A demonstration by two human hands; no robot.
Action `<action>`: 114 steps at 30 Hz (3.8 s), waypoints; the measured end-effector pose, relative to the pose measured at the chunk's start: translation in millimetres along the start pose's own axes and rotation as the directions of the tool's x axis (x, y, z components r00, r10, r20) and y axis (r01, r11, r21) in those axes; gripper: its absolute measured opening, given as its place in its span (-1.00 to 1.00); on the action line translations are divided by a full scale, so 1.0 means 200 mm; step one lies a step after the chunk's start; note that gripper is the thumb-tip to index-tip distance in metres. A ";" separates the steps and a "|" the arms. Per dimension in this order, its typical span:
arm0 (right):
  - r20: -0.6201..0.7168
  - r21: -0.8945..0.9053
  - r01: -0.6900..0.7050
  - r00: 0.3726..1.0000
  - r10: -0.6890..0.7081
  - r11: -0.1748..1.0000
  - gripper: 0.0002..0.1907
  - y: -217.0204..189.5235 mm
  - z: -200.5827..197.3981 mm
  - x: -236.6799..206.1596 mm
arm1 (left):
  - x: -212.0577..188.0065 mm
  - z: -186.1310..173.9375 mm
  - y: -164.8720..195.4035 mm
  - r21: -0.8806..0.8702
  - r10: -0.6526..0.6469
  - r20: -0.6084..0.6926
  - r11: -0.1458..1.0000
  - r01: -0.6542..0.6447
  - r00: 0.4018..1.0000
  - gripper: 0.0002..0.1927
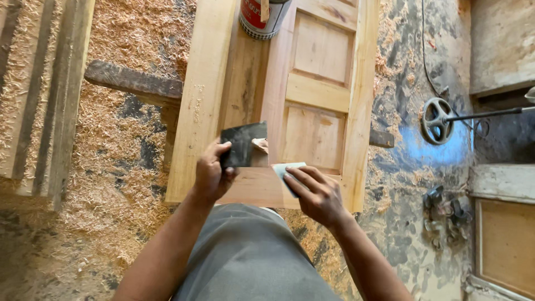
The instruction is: The person positions a wooden panel door on a workbench, then scoops wood filler from a can with a spreader and presses filler into holes and seams on the door frame, scraping excess off with the spreader across several spots.
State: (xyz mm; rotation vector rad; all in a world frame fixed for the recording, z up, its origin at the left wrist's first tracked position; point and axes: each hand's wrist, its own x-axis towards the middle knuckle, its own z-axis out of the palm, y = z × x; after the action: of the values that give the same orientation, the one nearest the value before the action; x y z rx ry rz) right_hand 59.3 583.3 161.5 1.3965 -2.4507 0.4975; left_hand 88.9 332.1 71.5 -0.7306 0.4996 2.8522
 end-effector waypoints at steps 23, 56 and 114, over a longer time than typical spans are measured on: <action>0.702 0.701 -0.348 0.492 0.515 -0.622 -0.69 0.16 0.62 -0.54 | 0.10 -0.26 0.10 0.084 -0.298 0.085 0.953 0.291 0.951 -0.74; 0.776 0.579 -0.710 0.331 0.537 -0.401 -0.79 0.83 1.32 -0.50 | 0.12 -1.30 0.02 0.183 0.462 -0.457 0.885 -0.428 0.760 -0.46; 0.747 0.415 -0.366 0.660 -0.082 0.833 -0.73 0.23 1.52 0.25 | 0.07 -1.31 -0.02 0.164 0.172 -0.487 0.981 -0.104 0.856 -0.44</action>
State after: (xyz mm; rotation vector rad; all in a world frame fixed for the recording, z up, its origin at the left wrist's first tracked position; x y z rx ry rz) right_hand -26.0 436.6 -99.7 1.9222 -3.2877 0.8418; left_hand 192.6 243.4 -153.1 -1.4748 0.8308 2.6958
